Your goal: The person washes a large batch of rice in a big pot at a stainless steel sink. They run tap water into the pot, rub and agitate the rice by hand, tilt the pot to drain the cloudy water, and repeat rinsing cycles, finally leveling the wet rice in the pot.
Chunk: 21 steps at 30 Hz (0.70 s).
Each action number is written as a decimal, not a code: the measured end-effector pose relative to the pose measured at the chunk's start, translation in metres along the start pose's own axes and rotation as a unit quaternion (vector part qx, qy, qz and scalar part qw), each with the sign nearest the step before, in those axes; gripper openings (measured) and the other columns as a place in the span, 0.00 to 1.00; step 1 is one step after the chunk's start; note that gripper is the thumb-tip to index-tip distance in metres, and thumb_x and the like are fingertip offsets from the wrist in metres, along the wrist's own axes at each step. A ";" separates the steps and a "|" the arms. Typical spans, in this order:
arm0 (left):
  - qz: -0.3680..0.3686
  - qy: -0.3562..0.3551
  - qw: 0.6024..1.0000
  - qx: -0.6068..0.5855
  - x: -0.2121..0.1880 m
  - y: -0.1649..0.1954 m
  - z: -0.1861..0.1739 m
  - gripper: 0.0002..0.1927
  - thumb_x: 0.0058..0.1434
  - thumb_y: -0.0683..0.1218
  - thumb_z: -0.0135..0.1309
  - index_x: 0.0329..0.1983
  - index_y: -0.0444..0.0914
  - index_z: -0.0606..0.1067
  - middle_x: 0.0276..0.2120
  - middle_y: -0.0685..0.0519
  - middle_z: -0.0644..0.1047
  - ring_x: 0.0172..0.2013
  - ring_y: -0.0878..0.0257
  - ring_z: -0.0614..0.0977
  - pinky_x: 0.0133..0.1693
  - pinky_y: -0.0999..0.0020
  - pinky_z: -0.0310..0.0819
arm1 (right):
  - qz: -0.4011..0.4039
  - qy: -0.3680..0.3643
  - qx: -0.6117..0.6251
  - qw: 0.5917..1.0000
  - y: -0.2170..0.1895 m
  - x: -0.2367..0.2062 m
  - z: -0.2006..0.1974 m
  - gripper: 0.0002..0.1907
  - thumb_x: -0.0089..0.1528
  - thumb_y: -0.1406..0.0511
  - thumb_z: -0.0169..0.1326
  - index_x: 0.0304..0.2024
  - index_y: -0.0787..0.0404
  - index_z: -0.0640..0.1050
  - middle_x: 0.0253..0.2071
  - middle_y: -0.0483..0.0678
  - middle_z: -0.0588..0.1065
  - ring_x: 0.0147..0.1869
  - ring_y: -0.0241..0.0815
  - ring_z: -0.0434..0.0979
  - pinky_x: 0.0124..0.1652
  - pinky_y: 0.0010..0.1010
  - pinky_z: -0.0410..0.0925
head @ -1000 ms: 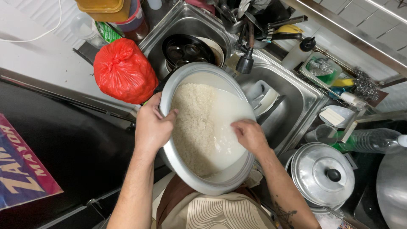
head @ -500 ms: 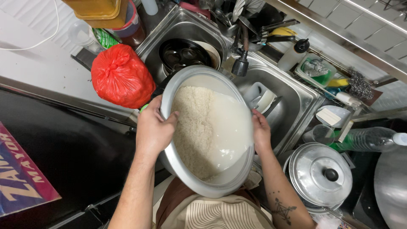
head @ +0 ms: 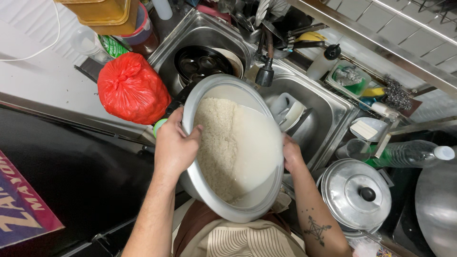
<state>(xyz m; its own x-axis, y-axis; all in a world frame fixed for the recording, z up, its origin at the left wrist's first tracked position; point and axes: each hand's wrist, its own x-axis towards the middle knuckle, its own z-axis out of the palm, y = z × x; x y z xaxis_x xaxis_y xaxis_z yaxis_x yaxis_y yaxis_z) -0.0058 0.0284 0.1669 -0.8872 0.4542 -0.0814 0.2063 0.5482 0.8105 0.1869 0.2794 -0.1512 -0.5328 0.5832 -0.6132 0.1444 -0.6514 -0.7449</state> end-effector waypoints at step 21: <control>0.005 -0.015 0.999 -0.040 -0.004 0.007 0.007 0.28 0.56 0.43 0.59 0.61 0.34 0.72 0.30 0.45 0.84 0.31 0.59 0.86 0.38 0.66 0.79 | 0.087 0.057 0.053 0.993 -0.011 0.010 0.006 0.18 0.70 0.60 0.46 0.55 0.64 0.77 0.45 0.51 0.81 0.43 0.44 0.82 0.43 0.38 0.76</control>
<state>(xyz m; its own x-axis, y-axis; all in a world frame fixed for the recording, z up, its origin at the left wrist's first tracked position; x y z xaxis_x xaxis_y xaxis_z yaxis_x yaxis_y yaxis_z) 0.0019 0.0353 0.1691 -0.8718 0.4815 -0.0900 0.1806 0.4867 0.8547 0.1751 0.2900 -0.1475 -0.4093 0.5049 -0.7600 0.1341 -0.7906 -0.5974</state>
